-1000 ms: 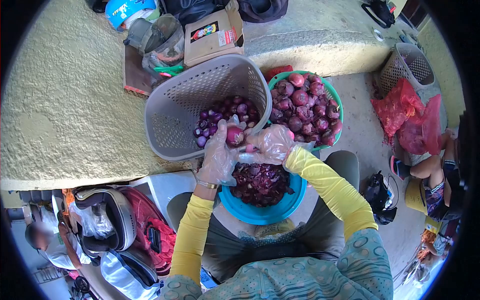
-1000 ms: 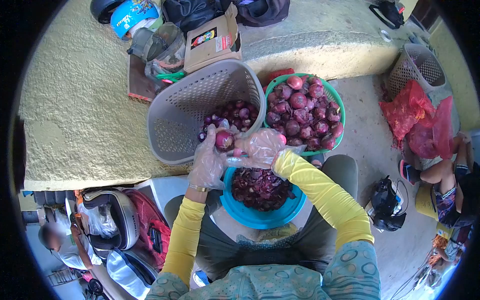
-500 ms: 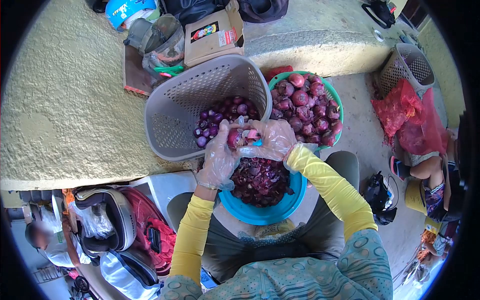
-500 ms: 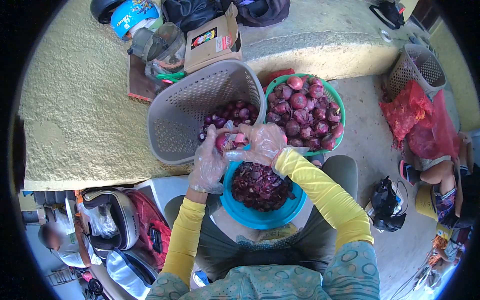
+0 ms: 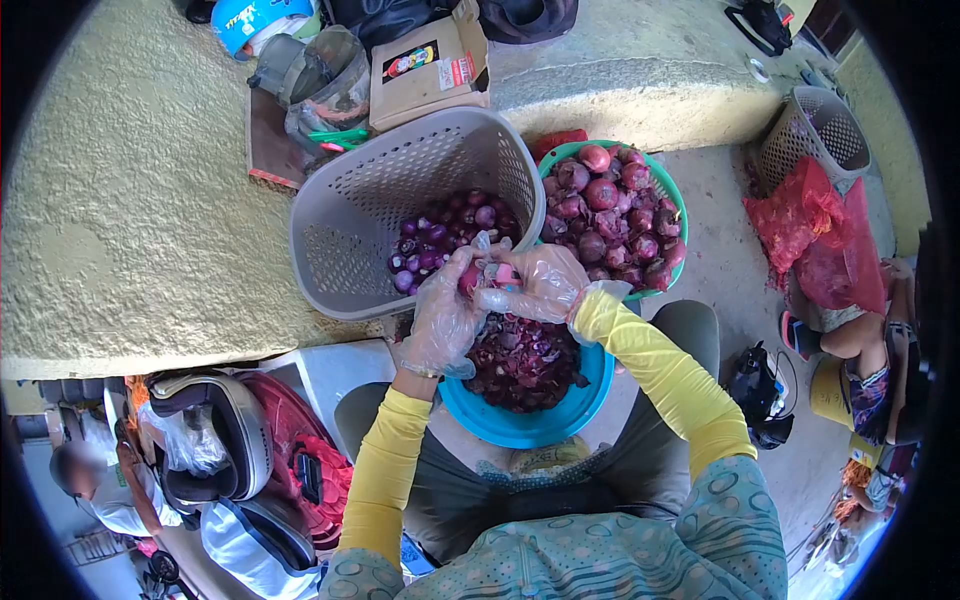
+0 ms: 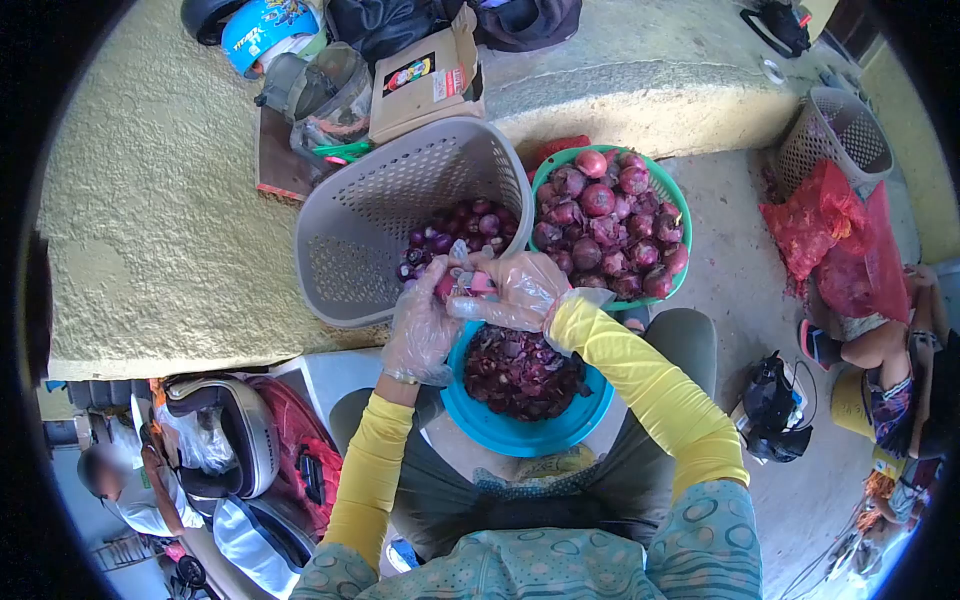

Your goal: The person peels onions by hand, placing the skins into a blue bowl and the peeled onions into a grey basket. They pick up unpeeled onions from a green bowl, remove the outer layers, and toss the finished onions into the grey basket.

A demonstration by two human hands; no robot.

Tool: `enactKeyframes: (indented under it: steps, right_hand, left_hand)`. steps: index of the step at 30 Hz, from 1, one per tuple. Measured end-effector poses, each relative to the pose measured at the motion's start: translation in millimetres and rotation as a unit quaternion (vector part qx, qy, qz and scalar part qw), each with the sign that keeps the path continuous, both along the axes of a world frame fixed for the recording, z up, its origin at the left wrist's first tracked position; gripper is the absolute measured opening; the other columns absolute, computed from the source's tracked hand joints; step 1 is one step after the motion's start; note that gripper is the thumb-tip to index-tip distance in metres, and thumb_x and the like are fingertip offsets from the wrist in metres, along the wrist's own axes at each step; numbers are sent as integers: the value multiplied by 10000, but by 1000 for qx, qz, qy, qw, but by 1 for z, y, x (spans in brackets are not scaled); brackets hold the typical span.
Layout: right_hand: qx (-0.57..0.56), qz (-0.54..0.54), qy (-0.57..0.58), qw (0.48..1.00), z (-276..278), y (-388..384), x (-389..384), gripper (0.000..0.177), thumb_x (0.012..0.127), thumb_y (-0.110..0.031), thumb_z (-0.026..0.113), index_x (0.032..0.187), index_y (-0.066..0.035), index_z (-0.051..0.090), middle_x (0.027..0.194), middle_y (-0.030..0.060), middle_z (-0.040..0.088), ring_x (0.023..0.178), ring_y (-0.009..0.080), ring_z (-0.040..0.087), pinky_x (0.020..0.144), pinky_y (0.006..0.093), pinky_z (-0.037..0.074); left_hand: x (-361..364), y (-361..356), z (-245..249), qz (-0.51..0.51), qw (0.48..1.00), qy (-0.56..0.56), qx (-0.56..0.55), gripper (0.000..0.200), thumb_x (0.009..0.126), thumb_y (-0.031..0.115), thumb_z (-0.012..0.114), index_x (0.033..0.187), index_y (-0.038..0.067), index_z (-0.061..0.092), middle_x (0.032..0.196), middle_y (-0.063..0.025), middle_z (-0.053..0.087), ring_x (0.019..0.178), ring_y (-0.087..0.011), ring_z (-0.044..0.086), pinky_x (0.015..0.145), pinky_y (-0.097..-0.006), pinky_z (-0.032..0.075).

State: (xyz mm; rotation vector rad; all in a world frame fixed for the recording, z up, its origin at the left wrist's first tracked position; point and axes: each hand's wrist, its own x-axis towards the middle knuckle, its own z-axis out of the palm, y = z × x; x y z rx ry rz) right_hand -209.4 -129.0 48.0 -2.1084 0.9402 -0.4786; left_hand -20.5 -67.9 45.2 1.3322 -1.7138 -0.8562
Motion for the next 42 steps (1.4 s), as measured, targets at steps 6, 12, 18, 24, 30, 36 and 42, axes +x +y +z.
enactKeyframes:
  steps: [6, 12, 18, 24, 30, 36, 42]
  right_hand:
    - [-2, -15, -34, 999, -13, -1, 1, 624, 865, -625, 712, 672, -43, 596, 602, 137, 573, 554, 379, 578, 576, 442, 491]
    - [2, 3, 20, 1000, -8, -4, -1, 655, 904, -669, 610, 811, -25, 684, 723, 221, 662, 730, 439, 677, 685, 496, 536]
    - [-72, 7, 9, 997, -11, -5, 0, 534, 930, -564, 630, 877, -35, 679, 732, 223, 667, 733, 449, 676, 667, 513, 536]
    - [-59, 32, -21, 998, -9, -6, -2, 489, 953, -529, 614, 876, -50, 678, 721, 210, 656, 720, 445, 664, 643, 517, 513]
    - [-36, 49, -54, 997, -19, -7, -2, 453, 994, -478, 587, 1248, -119, 699, 690, 172, 625, 669, 450, 618, 591, 486, 484]
    - [-36, 70, -20, 997, -16, -4, 0, 537, 992, -491, 572, 1424, -171, 589, 738, 212, 653, 697, 430, 654, 623, 505, 493]
    - [-75, 110, -23, 991, -15, -1, 1, 441, 985, -515, 565, 1076, -118, 734, 741, 205, 669, 702, 415, 676, 648, 507, 534]
  left_hand:
    - [-4, 0, 4, 4, 918, 359, 166, 284, 1074, 225, 535, 1215, -16, 586, 1334, -174, 624, 1189, -210, 613, 1045, -339, 512]
    - [-5, -4, 3, 52, 789, 555, 259, 312, 1073, 244, 509, 1245, -5, 586, 1419, -205, 563, 1270, -261, 568, 1087, -390, 493]
    - [1, -4, -3, 38, 785, 562, 258, 376, 1051, 285, 550, 1308, 15, 594, 1404, -166, 585, 1277, -271, 574, 1077, -426, 502]
    - [0, -4, -4, 25, 781, 572, 251, 374, 1055, 281, 543, 1298, 2, 596, 1407, -165, 584, 1266, -266, 582, 1058, -422, 516]
    - [-1, -1, -2, 58, 960, 248, 117, 309, 930, 201, 744, 1164, 43, 618, 1168, -157, 716, 998, -251, 697, 885, -359, 549]
    - [3, 3, -11, 81, 990, 103, 46, 357, 860, 183, 813, 1134, 46, 631, 972, -116, 713, 876, -269, 700, 799, -365, 545]
    - [7, -1, -15, 83, 847, 473, 226, 348, 1083, 289, 525, 1258, -4, 591, 1161, -116, 643, 1097, -197, 624, 931, -375, 557]
